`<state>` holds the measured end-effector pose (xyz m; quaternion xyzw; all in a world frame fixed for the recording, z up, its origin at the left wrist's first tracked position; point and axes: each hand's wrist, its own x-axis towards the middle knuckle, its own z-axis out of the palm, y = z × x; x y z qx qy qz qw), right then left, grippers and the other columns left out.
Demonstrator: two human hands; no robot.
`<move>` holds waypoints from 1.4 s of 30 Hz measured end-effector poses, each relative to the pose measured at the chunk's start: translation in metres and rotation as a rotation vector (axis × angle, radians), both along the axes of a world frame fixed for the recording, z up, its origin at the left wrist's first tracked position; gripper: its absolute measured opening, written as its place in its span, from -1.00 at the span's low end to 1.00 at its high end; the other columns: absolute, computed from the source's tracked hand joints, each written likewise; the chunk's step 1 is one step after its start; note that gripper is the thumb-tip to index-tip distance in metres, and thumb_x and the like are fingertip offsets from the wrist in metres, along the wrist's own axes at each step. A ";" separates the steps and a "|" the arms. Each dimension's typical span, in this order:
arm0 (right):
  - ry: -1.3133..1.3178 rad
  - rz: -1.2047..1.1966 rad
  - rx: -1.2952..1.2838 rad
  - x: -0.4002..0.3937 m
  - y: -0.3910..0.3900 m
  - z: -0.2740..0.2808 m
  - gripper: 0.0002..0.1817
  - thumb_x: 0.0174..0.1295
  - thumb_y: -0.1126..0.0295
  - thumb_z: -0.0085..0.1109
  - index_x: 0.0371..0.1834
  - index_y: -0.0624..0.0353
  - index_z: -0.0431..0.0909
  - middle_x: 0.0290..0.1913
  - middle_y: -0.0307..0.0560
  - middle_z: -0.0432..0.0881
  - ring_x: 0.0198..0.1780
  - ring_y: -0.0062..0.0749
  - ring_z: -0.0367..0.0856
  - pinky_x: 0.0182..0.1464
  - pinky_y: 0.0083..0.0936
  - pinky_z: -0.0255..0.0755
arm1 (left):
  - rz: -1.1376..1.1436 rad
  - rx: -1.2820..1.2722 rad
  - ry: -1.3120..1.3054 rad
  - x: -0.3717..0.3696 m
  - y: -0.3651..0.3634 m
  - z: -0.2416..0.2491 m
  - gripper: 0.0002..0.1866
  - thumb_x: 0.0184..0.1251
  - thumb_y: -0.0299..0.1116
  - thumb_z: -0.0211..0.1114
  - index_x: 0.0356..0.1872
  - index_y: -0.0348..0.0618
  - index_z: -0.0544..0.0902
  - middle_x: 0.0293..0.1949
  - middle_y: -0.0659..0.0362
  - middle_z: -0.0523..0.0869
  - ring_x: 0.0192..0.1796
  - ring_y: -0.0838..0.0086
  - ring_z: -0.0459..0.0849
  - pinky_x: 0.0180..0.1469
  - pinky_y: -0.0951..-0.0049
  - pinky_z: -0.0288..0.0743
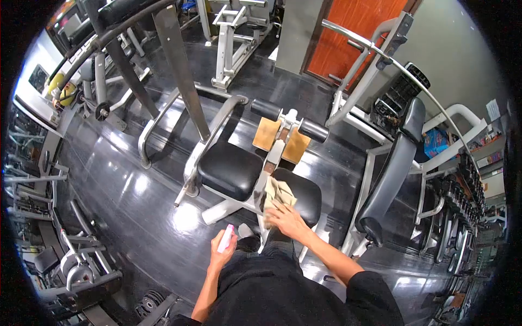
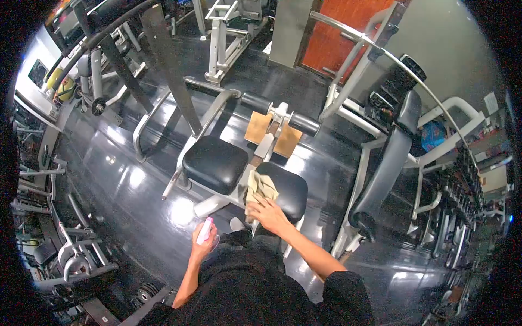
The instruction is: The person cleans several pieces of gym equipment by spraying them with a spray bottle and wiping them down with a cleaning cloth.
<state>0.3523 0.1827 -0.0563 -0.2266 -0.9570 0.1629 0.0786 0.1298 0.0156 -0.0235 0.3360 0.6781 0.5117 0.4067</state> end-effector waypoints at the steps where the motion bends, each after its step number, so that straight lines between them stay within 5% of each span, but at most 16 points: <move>1: -0.064 0.052 0.033 0.015 -0.006 0.001 -0.70 0.15 0.31 0.15 -0.02 -0.10 0.61 0.25 -0.25 0.47 0.43 -0.21 0.25 0.37 -0.24 0.21 | -0.001 0.001 -0.025 -0.001 0.001 -0.002 -0.91 0.29 -0.48 0.32 -0.32 -0.22 0.57 -0.60 0.26 0.56 -0.56 0.67 0.50 -0.50 0.56 0.38; 6: -0.140 0.027 0.128 0.080 -0.022 0.011 -0.65 0.09 0.39 0.17 -0.01 -0.14 0.61 0.27 -0.30 0.47 0.41 -0.21 0.27 0.36 -0.26 0.24 | -0.066 0.002 0.044 -0.004 0.003 -0.014 -0.91 0.29 -0.48 0.32 -0.31 -0.22 0.57 -0.61 0.29 0.55 -0.57 0.67 0.49 -0.51 0.57 0.38; 10: -0.052 -0.287 0.069 0.101 -0.030 0.004 -0.64 0.06 0.46 0.23 -0.02 -0.09 0.60 0.23 -0.20 0.50 0.29 -0.09 0.42 0.26 -0.24 0.36 | -0.093 -0.006 -0.030 -0.005 0.010 -0.006 -0.91 0.30 -0.47 0.32 -0.30 -0.22 0.57 -0.57 0.30 0.56 -0.55 0.66 0.50 -0.49 0.58 0.38; 12: 0.081 -0.853 -0.185 0.103 -0.026 -0.002 -0.79 0.22 0.41 0.11 -0.08 0.08 0.59 0.11 -0.04 0.56 0.08 0.01 0.56 0.12 -0.17 0.46 | -0.080 0.032 -0.020 -0.008 0.010 -0.021 -0.91 0.30 -0.46 0.31 -0.28 -0.22 0.57 -0.54 0.29 0.56 -0.53 0.67 0.50 -0.48 0.59 0.38; 14: 0.188 -1.088 -0.034 0.122 -0.005 -0.050 -0.79 0.35 0.36 0.04 -0.05 0.19 0.56 0.00 0.10 0.58 -0.07 -0.06 0.61 0.00 -0.25 0.47 | -0.073 0.073 -0.013 -0.011 0.013 -0.022 -0.91 0.31 -0.46 0.31 -0.27 -0.21 0.57 -0.50 0.28 0.57 -0.51 0.67 0.51 -0.46 0.59 0.39; 18: 0.615 -1.332 -0.638 0.144 0.040 -0.074 -0.73 0.45 0.27 -0.04 0.04 0.17 0.53 -0.21 -0.21 0.58 -0.20 -0.54 0.47 -0.09 -0.52 0.38 | -0.107 -0.009 -0.112 -0.014 0.018 -0.009 -0.89 0.32 -0.45 0.31 -0.24 -0.23 0.57 -0.44 0.27 0.58 -0.47 0.66 0.52 -0.41 0.60 0.41; 19: 0.811 -1.306 -0.755 0.146 0.047 -0.093 -0.71 0.49 0.24 -0.08 0.07 0.14 0.54 -0.21 -0.36 0.54 -0.20 -0.58 0.44 -0.07 -0.54 0.37 | -0.127 -0.003 -0.090 -0.014 0.020 -0.010 -0.88 0.32 -0.46 0.32 -0.22 -0.23 0.56 -0.42 0.27 0.59 -0.47 0.66 0.53 -0.40 0.59 0.42; 22: 0.840 -1.275 -0.722 0.130 0.048 -0.144 -0.64 0.48 0.26 -0.06 0.18 0.24 0.49 0.02 -0.16 0.62 0.01 -0.46 0.50 0.12 -0.52 0.33 | -0.072 0.020 -0.175 -0.015 0.024 -0.004 -0.88 0.32 -0.49 0.30 -0.20 -0.24 0.55 -0.37 0.23 0.60 -0.46 0.64 0.54 -0.39 0.59 0.44; 28: 0.881 -1.350 -0.840 0.111 -0.015 -0.085 -0.66 0.47 0.26 -0.04 0.13 0.23 0.53 -0.11 -0.21 0.63 -0.07 -0.51 0.48 0.03 -0.52 0.35 | -0.068 0.037 -0.128 -0.023 0.016 -0.008 -0.90 0.33 -0.52 0.28 -0.21 -0.24 0.53 -0.30 0.18 0.61 -0.46 0.62 0.54 -0.38 0.58 0.44; 33: 0.752 -1.694 -0.572 0.066 -0.077 -0.061 -0.65 0.42 0.21 0.07 0.06 0.25 0.59 -0.29 -0.15 0.66 -0.25 -0.52 0.50 -0.13 -0.44 0.41 | -0.086 0.007 -0.129 -0.025 0.018 -0.011 -0.90 0.36 -0.48 0.27 -0.22 -0.24 0.52 -0.31 0.17 0.61 -0.47 0.62 0.54 -0.38 0.56 0.44; 37: 1.046 -1.799 -0.537 0.013 -0.097 -0.063 -0.63 0.39 0.20 0.14 0.05 0.30 0.59 -0.35 -0.18 0.64 -0.32 -0.52 0.47 -0.19 -0.45 0.41 | -0.133 -0.029 -0.106 -0.027 0.028 -0.010 -0.89 0.39 -0.44 0.25 -0.23 -0.24 0.51 -0.32 0.17 0.60 -0.46 0.62 0.53 -0.37 0.56 0.45; 40: 1.108 -1.726 -0.738 -0.019 -0.106 -0.044 -0.63 0.37 0.19 0.18 0.06 0.27 0.61 -0.35 -0.29 0.63 -0.40 -0.73 0.39 -0.38 -0.65 0.33 | -0.193 -0.007 -0.071 -0.027 0.041 -0.007 -0.89 0.39 -0.44 0.24 -0.24 -0.24 0.52 -0.34 0.18 0.60 -0.45 0.62 0.53 -0.37 0.56 0.45; 42: 1.223 -1.464 -1.091 -0.045 -0.100 -0.012 -0.61 0.35 0.19 0.21 0.09 0.25 0.61 -0.33 -0.30 0.65 -0.39 -0.76 0.39 -0.40 -0.67 0.32 | -0.221 0.025 -0.091 -0.024 0.049 -0.006 -0.90 0.40 -0.44 0.24 -0.24 -0.24 0.52 -0.35 0.19 0.60 -0.45 0.62 0.53 -0.36 0.56 0.45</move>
